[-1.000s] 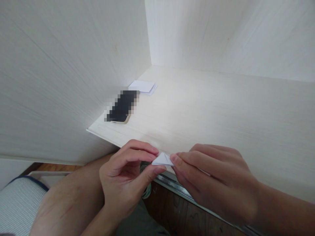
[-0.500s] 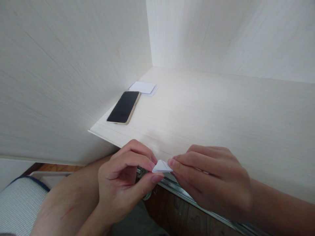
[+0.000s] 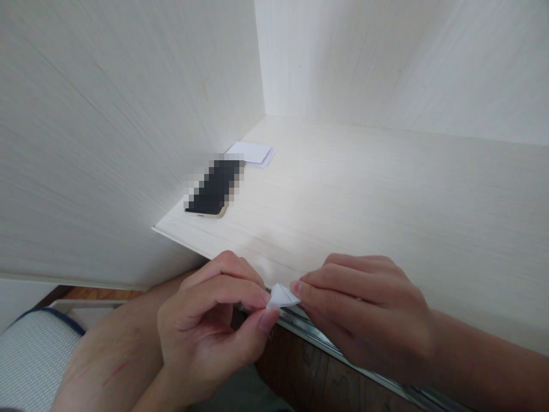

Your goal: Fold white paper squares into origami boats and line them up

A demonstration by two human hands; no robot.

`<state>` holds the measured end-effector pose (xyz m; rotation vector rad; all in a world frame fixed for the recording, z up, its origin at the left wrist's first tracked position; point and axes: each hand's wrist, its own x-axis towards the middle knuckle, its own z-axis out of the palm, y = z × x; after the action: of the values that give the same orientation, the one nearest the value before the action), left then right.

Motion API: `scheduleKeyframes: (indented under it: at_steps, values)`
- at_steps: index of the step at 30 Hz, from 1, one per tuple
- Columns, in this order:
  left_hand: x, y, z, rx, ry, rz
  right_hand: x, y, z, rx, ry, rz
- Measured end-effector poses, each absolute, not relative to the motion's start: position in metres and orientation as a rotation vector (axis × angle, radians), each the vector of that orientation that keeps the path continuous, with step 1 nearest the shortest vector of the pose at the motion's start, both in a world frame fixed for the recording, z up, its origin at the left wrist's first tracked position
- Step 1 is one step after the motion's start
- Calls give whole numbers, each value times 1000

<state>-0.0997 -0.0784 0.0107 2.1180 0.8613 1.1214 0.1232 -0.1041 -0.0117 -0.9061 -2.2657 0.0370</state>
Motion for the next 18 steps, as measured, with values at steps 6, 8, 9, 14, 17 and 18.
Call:
scheduleKeyframes:
  at_steps: [6,8,9,14,17,18]
  values:
    - [-101,-79,10,2150,847,1148,124,-104,-5,-912,-2268,-64]
    - [-102,-79,10,2133,847,1157,124,-105,-3,-897,-2253,-54]
    - [-102,-79,10,2135,837,1155,123,-105,-2,-886,-2243,-40]
    - [-103,-79,11,2161,832,1124,122,-105,-2,-878,-2219,13]
    - [-99,-82,7,2085,852,1147,121,-106,-5,-893,-2198,36]
    - [-98,-83,5,2030,844,1207,120,-106,-6,-902,-2187,44]
